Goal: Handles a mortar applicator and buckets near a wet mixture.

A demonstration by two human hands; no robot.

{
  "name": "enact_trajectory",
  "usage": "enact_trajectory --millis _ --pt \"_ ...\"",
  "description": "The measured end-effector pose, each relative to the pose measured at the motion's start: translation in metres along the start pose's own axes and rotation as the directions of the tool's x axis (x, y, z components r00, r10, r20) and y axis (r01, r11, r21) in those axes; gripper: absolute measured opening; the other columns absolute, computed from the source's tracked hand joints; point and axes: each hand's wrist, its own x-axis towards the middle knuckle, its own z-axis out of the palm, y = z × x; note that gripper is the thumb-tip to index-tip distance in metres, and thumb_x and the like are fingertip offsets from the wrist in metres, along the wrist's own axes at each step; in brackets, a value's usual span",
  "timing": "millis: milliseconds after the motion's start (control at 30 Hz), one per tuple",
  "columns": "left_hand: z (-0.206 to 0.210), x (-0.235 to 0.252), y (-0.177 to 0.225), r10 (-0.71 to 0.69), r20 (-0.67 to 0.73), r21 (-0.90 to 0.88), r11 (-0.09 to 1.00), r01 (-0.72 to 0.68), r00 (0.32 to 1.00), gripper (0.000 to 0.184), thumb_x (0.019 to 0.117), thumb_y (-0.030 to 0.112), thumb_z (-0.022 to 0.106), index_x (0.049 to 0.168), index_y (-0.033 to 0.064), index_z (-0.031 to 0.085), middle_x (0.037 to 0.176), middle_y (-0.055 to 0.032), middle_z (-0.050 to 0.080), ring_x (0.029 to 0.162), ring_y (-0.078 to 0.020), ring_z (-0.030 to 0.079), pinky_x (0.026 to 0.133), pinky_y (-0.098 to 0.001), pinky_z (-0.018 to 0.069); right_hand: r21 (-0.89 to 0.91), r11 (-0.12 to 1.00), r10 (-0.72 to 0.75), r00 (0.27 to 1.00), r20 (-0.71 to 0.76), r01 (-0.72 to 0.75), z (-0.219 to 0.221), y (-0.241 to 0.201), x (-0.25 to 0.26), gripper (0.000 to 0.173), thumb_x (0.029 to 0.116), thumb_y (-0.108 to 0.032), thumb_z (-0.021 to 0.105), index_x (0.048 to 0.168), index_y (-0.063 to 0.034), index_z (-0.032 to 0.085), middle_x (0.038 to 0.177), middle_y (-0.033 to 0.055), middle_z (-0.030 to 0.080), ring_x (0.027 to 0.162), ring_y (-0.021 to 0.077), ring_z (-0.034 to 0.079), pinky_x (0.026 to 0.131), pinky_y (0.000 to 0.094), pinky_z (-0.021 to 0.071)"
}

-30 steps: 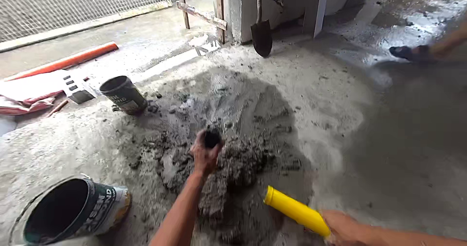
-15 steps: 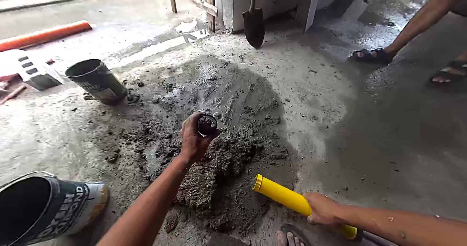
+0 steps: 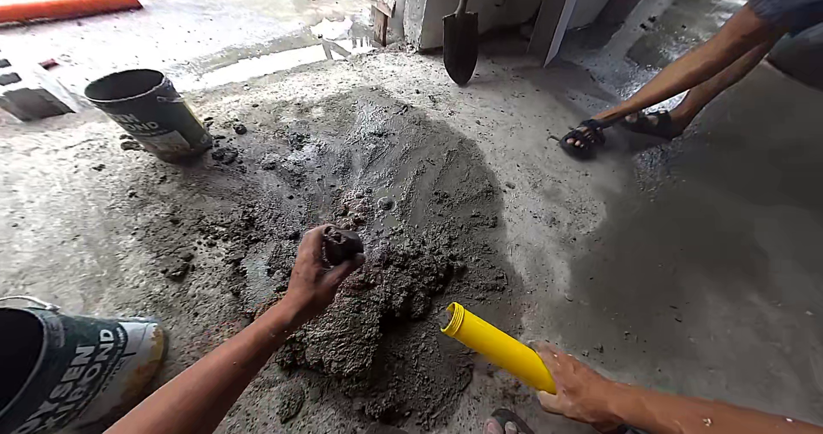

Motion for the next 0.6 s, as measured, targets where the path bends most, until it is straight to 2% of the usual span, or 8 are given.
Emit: enact_trajectory --millis 67,133,233,300,367,433,500,600 --pt "-0.005 -0.003 -0.018 -0.043 -0.007 0.006 0.999 0.043 0.999 0.067 0.0823 0.046 0.082 0.136 0.0182 0.053 0.128 -0.0029 0.061 0.116 -0.0147 0.062 0.098 -0.0419 0.0554 -0.011 0.999 -0.054 0.993 -0.109 0.053 -0.016 -0.007 -0.003 0.089 0.0768 -0.043 0.081 0.148 -0.0039 0.046 0.144 0.0205 0.054 0.124 0.0346 0.061 0.102 0.0530 0.0524" --pt "-0.017 -0.004 -0.032 0.016 0.021 0.093 0.996 -0.018 1.000 0.067 0.0823 0.041 0.084 0.136 0.0139 0.055 0.128 -0.0073 0.062 0.119 -0.0203 0.060 0.104 -0.0476 0.0512 -0.101 0.995 -0.023 0.979 -0.203 0.003 -0.051 -0.031 -0.009 0.093 0.0754 -0.043 0.082 0.153 -0.0094 0.043 0.143 0.0179 0.058 0.121 0.0355 0.064 0.097 0.0591 0.0545" --pt "-0.034 0.000 -0.038 0.051 0.021 0.213 0.975 -0.054 0.998 0.068 0.0804 0.040 0.086 0.135 0.0115 0.057 0.128 -0.0111 0.062 0.118 -0.0272 0.060 0.102 -0.0535 0.0503 -0.301 0.948 0.018 0.959 -0.282 -0.106 -0.142 -0.081 -0.046 0.090 0.0747 -0.044 0.083 0.152 -0.0182 0.045 0.121 0.0169 0.070 0.103 0.0397 0.070 0.083 0.0663 0.0556" --pt "-0.040 0.002 -0.038 0.053 -0.007 0.223 0.973 -0.050 0.999 0.071 0.0789 0.041 0.086 0.136 0.0106 0.057 0.129 -0.0132 0.061 0.116 -0.0286 0.062 0.098 -0.0537 0.0523 -0.443 0.882 0.014 0.947 -0.322 -0.164 -0.202 -0.114 -0.090 0.084 0.0742 -0.047 0.085 0.148 -0.0273 0.051 0.108 0.0120 0.073 0.093 0.0365 0.072 0.075 0.0646 0.0563" --pt "-0.046 0.004 -0.032 0.043 -0.027 0.223 0.974 -0.036 0.999 0.070 0.0785 0.043 0.086 0.135 0.0124 0.058 0.128 -0.0122 0.061 0.115 -0.0277 0.063 0.096 -0.0533 0.0533 -0.572 0.793 0.011 0.944 -0.329 -0.209 -0.237 -0.157 -0.122 0.078 0.0751 -0.047 0.085 0.146 -0.0335 0.055 0.106 0.0079 0.075 0.091 0.0329 0.072 0.073 0.0618 0.0563" --pt "-0.052 0.006 -0.023 0.020 -0.016 0.216 0.976 -0.016 1.000 0.070 0.0787 0.045 0.085 0.136 0.0144 0.058 0.130 -0.0125 0.061 0.115 -0.0291 0.062 0.096 -0.0558 0.0528 -0.748 0.636 -0.046 0.957 -0.286 -0.193 -0.235 -0.188 -0.102 0.063 0.0750 -0.049 0.081 0.133 -0.0315 0.062 0.096 0.0036 0.073 0.085 0.0283 0.071 0.068 0.0545 0.0559" --pt "-0.047 -0.001 -0.016 0.019 0.000 0.212 0.977 -0.019 1.000 0.071 0.0779 0.044 0.085 0.136 0.0140 0.058 0.129 -0.0132 0.061 0.115 -0.0309 0.062 0.096 -0.0581 0.0517 -0.861 0.488 -0.026 0.984 -0.179 -0.143 -0.219 -0.208 -0.075 0.049 0.0772 -0.040 0.077 0.123 -0.0273 0.065 0.089 0.0037 0.071 0.083 0.0275 0.069 0.069 0.0510 0.0544" --pt "-0.062 0.001 -0.006 0.090 -0.001 0.251 0.964 -0.087 0.996 0.072 0.0763 0.044 0.086 0.135 0.0133 0.059 0.128 -0.0128 0.062 0.116 -0.0322 0.062 0.097 -0.0589 0.0509 -0.920 0.342 -0.105 0.965 -0.240 -0.192 -0.231 -0.249 -0.088 0.041 0.0756 -0.035 0.077 0.115 -0.0318 0.070 0.084 0.0010 0.070 0.076 0.0246 0.068 0.066 0.0479 0.0529"
